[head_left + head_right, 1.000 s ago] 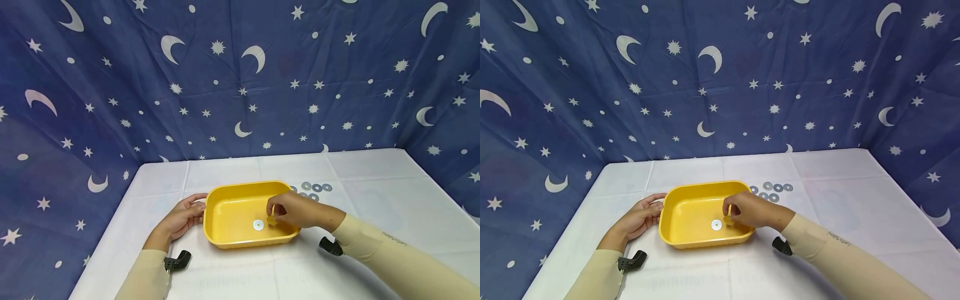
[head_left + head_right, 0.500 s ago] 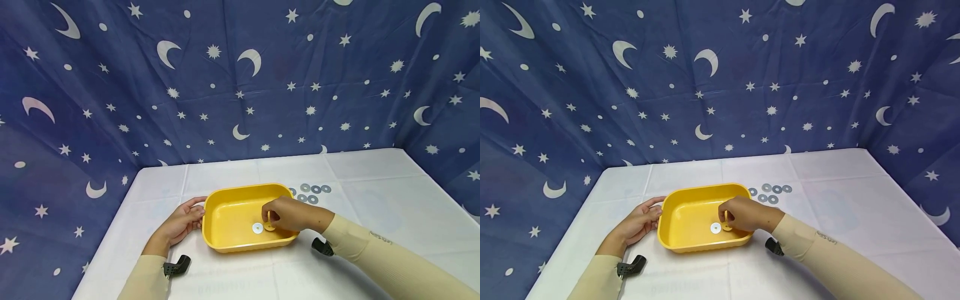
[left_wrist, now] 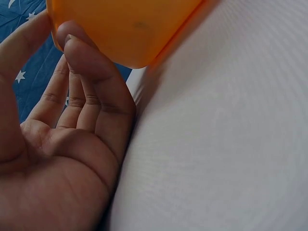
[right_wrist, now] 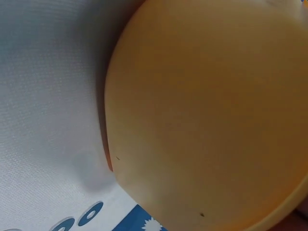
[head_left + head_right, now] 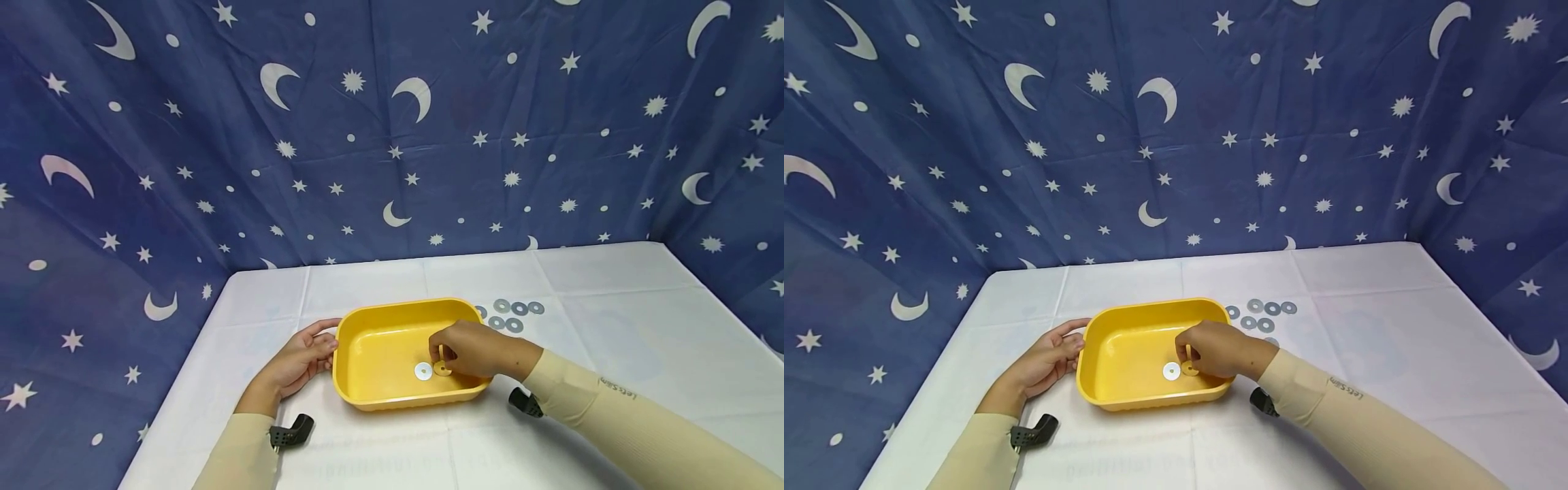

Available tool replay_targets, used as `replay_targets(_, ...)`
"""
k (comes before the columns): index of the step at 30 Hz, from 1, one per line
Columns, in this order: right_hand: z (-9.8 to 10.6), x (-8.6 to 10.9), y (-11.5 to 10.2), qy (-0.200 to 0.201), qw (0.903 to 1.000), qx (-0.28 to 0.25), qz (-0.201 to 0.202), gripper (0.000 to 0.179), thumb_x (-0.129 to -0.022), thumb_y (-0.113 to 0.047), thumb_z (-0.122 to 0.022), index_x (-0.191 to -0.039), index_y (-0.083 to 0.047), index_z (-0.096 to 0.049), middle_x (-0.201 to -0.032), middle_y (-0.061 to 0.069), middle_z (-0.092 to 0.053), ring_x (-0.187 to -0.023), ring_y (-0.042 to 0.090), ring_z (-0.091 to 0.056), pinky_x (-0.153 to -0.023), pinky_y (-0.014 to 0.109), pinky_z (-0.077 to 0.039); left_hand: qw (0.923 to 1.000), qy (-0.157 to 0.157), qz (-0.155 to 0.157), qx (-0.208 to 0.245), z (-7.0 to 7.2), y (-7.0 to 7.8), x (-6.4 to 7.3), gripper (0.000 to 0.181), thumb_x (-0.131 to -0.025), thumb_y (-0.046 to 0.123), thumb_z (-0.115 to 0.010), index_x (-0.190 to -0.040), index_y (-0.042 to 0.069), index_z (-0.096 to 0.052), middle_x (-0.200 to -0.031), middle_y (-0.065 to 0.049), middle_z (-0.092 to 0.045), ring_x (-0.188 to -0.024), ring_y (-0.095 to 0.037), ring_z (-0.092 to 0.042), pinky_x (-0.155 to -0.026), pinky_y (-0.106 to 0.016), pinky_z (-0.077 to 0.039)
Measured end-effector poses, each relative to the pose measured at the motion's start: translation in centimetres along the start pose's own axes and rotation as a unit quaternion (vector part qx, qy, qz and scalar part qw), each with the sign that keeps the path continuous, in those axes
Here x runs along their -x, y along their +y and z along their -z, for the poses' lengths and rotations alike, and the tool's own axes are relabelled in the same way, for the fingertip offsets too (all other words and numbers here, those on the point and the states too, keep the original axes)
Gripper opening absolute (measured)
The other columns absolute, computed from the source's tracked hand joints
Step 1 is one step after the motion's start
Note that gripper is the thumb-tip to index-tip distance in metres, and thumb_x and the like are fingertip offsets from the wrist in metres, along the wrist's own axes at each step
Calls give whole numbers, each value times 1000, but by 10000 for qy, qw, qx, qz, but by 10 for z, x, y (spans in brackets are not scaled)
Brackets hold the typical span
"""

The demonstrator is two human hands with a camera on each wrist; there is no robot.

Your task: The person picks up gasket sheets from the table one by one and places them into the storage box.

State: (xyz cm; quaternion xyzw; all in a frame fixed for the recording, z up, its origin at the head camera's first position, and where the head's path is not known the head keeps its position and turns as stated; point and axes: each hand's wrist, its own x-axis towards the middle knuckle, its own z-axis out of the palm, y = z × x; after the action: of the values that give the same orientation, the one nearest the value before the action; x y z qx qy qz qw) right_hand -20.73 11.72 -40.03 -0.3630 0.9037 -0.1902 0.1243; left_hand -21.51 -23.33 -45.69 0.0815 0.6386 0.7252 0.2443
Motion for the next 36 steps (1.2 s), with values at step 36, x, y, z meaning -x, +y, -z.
replay_targets(36, -7, 8, -1, 813, 9961, -339, -92, 10, -87, -7, -72, -95, -14, -70, -79, -9, -58, -70, 6, -51, -62, 19, -46, 10000, 85, 17, 46, 0, 1, 1, 62, -98, 12, -63, -152, 4, -32, -97, 2, -64, -74, -8, -60, -70, -19, -55)
